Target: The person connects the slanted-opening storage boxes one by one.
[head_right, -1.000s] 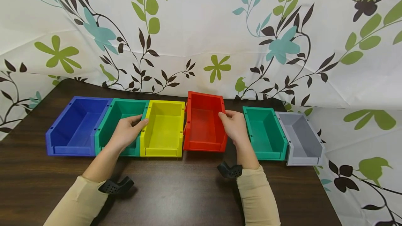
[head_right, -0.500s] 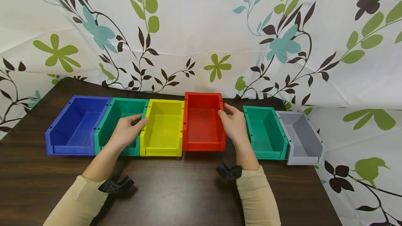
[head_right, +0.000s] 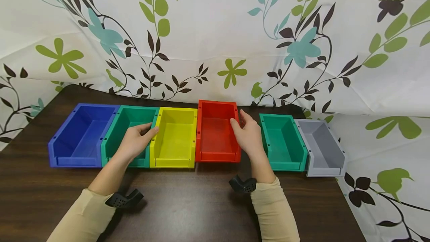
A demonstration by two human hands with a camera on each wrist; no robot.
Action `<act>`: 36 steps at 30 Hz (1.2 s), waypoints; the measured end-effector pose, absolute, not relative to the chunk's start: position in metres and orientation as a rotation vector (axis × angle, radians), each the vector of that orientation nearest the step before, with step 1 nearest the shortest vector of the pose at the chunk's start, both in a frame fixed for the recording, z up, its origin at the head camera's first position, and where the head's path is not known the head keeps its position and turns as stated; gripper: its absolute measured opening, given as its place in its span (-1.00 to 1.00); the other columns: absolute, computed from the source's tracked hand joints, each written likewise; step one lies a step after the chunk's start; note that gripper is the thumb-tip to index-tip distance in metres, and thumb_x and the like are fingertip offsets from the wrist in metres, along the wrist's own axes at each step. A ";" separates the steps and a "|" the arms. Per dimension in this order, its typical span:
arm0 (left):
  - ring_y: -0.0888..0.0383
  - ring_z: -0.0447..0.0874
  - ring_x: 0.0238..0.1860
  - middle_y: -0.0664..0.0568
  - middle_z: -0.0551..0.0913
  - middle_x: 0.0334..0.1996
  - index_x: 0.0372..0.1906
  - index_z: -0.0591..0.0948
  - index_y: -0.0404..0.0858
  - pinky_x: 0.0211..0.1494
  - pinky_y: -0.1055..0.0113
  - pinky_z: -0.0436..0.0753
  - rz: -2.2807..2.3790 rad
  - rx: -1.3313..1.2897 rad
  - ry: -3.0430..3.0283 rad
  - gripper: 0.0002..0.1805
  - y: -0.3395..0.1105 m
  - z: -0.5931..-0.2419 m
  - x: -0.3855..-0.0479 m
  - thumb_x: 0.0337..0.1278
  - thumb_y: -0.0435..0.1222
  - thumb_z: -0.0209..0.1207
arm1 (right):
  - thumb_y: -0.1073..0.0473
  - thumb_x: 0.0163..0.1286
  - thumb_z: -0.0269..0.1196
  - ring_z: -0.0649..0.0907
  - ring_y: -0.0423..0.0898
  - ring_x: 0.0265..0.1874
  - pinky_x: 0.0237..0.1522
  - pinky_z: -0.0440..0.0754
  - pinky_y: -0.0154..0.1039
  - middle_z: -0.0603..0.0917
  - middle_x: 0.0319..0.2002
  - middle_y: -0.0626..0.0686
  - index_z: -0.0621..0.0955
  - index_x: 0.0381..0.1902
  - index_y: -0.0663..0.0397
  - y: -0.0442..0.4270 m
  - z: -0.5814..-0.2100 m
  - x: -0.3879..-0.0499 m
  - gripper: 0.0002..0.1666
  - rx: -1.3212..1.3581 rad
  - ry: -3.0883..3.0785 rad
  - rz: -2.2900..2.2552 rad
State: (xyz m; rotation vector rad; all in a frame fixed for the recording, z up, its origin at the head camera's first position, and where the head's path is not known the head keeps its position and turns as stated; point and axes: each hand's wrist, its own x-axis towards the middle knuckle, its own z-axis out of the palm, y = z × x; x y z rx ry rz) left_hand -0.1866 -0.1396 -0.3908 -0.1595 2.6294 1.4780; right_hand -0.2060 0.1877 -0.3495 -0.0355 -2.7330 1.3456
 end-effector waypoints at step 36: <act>-0.15 0.42 0.26 -0.30 0.36 0.31 0.36 0.28 -0.39 0.24 -0.04 0.47 1.453 -0.166 2.660 -0.34 -0.129 -0.388 -0.182 0.31 -0.08 0.05 | 0.04 0.36 0.18 0.47 -0.10 0.28 0.19 0.49 -0.07 0.49 0.28 0.00 0.50 0.24 0.07 0.142 -0.358 -0.178 -0.48 0.819 -2.636 0.860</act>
